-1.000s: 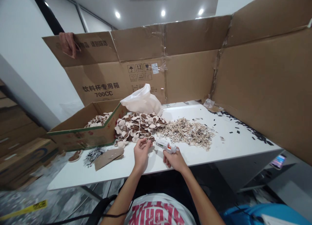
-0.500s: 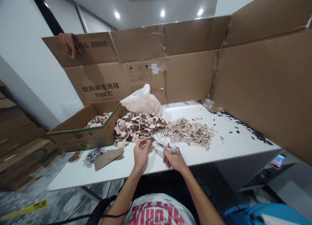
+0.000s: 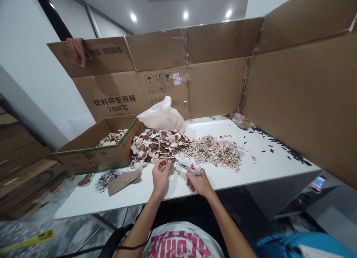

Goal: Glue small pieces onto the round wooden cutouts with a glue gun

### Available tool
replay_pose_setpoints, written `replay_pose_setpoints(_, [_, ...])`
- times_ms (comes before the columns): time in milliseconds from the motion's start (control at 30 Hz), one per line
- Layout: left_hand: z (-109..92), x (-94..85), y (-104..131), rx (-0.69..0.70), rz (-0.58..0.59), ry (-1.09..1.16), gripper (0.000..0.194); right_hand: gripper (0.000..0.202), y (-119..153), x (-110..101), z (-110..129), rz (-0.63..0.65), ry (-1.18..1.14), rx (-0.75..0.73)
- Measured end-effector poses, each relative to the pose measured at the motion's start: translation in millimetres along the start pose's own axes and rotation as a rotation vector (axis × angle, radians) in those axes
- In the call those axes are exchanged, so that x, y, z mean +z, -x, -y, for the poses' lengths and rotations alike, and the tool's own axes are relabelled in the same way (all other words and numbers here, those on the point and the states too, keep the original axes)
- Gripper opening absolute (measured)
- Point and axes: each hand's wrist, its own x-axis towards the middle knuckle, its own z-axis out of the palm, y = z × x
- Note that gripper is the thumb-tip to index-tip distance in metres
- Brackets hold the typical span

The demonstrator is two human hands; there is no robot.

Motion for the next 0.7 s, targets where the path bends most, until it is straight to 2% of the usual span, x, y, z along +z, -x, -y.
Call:
replay_pose_setpoints(233, [-0.3, -1.8, -0.9, -0.002, -0.029, -0.014, 0.046, 0.042, 0.1, -1.1, -2.0, 0.037, -0.031, -0.021])
replay_pose_setpoints(367, [0.9, -2.9, -2.3, 0.010, -0.054, 0.000, 0.046, 0.042, 0.2, -4.1, -3.1, 0.038, -0.212, -0.018])
replay_pose_setpoints(500, [-0.1, -2.2, -1.8, 0.004, -0.028, 0.003, 0.044, 0.053, -1.1, -10.1, -3.8, 0.008, -0.329, -0.029])
replay_pose_setpoints(600, [-3.8, -0.8, 0.4, -0.006, 0.032, 0.003, 0.042, 0.057, -4.4, -14.6, -6.8, -0.043, -0.416, -0.064])
replay_pose_setpoints(700, [-8.1, 0.7, 3.8, -0.010, 0.198, -0.032, 0.040, 0.056, -8.0, -17.2, -10.1, -0.113, -0.483, -0.090])
